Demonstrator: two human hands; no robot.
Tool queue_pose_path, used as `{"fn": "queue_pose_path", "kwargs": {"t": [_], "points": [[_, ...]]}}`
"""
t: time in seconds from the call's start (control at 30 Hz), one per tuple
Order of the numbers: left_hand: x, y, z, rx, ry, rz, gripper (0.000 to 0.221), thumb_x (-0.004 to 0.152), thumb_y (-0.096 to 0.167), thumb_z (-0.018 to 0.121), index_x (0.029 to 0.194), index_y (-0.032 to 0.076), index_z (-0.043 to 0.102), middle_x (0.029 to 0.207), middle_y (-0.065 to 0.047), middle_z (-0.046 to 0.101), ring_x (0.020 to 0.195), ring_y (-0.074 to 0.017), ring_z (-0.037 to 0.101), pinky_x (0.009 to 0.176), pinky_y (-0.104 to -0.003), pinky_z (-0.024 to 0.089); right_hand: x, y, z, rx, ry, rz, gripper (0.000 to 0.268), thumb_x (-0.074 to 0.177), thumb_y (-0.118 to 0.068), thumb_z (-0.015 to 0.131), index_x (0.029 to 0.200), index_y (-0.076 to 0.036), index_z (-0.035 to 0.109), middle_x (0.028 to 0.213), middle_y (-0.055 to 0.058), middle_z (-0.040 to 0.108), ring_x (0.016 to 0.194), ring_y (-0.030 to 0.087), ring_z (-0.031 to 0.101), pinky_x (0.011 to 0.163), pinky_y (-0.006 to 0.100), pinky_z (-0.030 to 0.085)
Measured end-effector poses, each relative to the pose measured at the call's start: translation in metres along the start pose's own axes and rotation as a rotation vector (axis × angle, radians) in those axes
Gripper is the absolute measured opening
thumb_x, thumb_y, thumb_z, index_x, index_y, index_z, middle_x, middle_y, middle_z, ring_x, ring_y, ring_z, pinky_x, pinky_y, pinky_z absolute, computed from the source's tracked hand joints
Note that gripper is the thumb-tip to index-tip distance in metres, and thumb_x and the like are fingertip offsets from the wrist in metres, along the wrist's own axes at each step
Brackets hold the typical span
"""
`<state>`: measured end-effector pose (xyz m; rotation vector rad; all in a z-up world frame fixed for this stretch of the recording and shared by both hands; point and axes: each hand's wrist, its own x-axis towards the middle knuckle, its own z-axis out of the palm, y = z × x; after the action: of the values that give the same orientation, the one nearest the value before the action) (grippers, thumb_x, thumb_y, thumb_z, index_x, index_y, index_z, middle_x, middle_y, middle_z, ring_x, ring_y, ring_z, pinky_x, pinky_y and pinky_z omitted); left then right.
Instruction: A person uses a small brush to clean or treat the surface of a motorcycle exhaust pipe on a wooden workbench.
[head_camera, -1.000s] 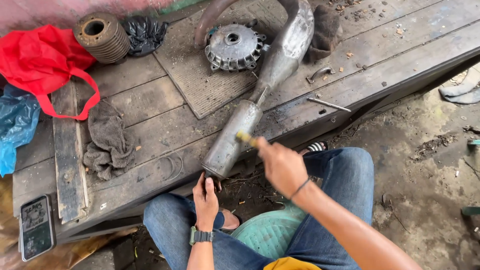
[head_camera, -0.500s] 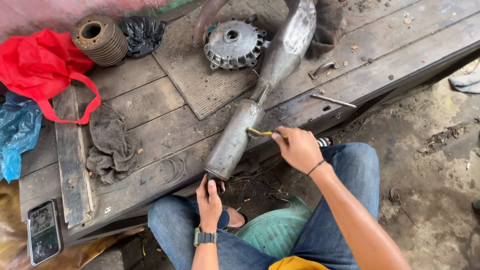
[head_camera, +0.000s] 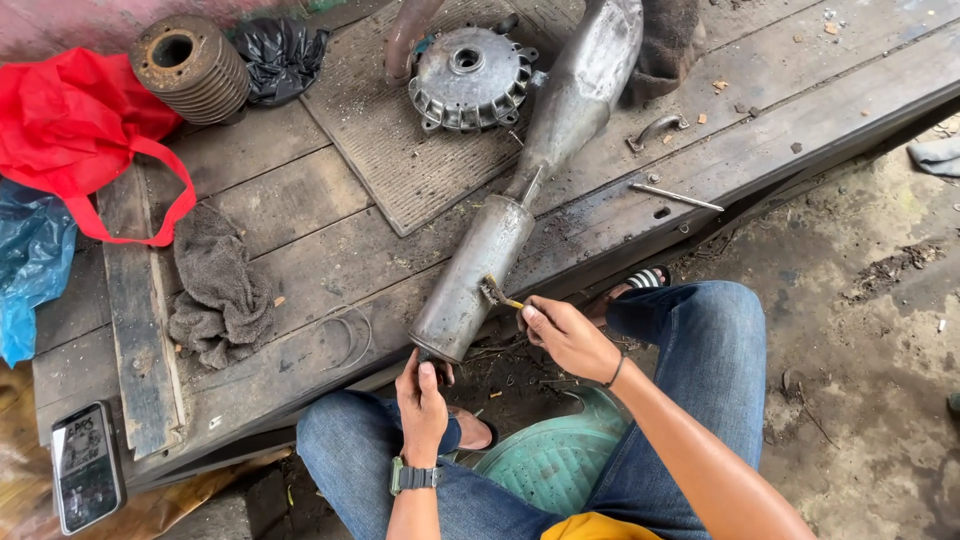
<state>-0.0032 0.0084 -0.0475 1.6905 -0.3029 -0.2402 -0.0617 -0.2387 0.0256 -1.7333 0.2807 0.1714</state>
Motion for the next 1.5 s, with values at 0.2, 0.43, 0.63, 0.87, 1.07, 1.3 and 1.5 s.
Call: {"fn": "queue_pose_path", "kwargs": {"t": [0.2,0.43,0.63,0.87,1.07,1.3,1.5], "points": [[0.0,0.005,0.0,-0.001,-0.011,0.01,0.056,0.104,0.056,0.039,0.078,0.009,0.057,0.069,-0.002,0.06,0.062,-0.0143,0.054,0.064,-0.032,0.043,-0.001,0.0,0.009,0.294,-0.012,0.157,0.038,0.111,-0.032,0.04,0.091,-0.005,0.057,0.064,-0.002,0.041,0.047,0.006,0.031,0.04,0.021,0.027],[0.0,0.004,0.0,0.018,-0.004,0.001,0.058,0.103,0.058,0.038,0.078,0.01,0.058,0.069,-0.001,0.061,0.061,-0.014,0.053,0.061,-0.032,0.043,-0.004,-0.002,0.012,0.256,0.035,0.117,0.038,0.11,-0.032,0.041,0.098,-0.003,0.062,0.06,-0.004,0.036,0.046,0.006,0.029,0.041,0.023,0.027],[-0.006,0.017,0.002,0.186,0.175,0.076,0.041,0.103,0.045,0.046,0.088,0.009,0.057,0.068,-0.003,0.063,0.058,-0.016,0.058,0.06,-0.032,0.047,-0.026,-0.023,0.024,0.308,0.05,0.109,0.037,0.11,-0.028,0.038,0.099,-0.001,0.062,0.062,-0.002,0.039,0.044,0.008,0.03,0.039,0.023,0.029],[-0.015,0.093,0.025,0.518,0.39,0.584,0.033,0.097,0.029,0.066,0.119,0.005,0.06,0.114,-0.013,0.055,0.092,-0.021,0.056,0.075,-0.031,0.05,-0.065,-0.05,0.038,0.286,0.168,0.041,0.033,0.108,-0.029,0.044,0.1,-0.005,0.064,0.063,-0.003,0.044,0.048,0.006,0.036,0.041,0.023,0.03],[-0.014,0.155,0.044,0.673,0.29,0.706,0.032,0.096,0.036,0.074,0.119,0.015,0.07,0.115,-0.008,0.061,0.102,-0.0232,0.058,0.092,-0.039,0.044,-0.091,-0.07,0.038,0.221,0.203,-0.055,0.03,0.108,-0.029,0.045,0.089,-0.009,0.056,0.067,-0.003,0.045,0.056,0.007,0.036,0.049,0.027,0.032],[-0.02,0.192,0.052,0.361,0.141,0.46,0.031,0.091,0.024,0.076,0.114,0.005,0.066,0.1,-0.005,0.068,0.101,-0.0199,0.058,0.083,-0.03,0.06,-0.107,-0.061,0.041,0.538,0.132,-0.022,0.026,0.108,-0.027,0.048,0.094,-0.006,0.055,0.065,-0.002,0.037,0.049,0.006,0.028,0.038,0.023,0.026],[-0.029,0.193,0.047,0.264,0.118,0.333,0.029,0.089,0.022,0.075,0.117,0.013,0.069,0.107,-0.005,0.061,0.092,-0.0151,0.069,0.085,-0.029,0.054,-0.117,-0.075,0.036,0.592,0.041,-0.07,0.034,0.107,-0.031,0.045,0.096,-0.002,0.057,0.056,-0.002,0.034,0.041,0.006,0.029,0.035,0.023,0.028]]}}
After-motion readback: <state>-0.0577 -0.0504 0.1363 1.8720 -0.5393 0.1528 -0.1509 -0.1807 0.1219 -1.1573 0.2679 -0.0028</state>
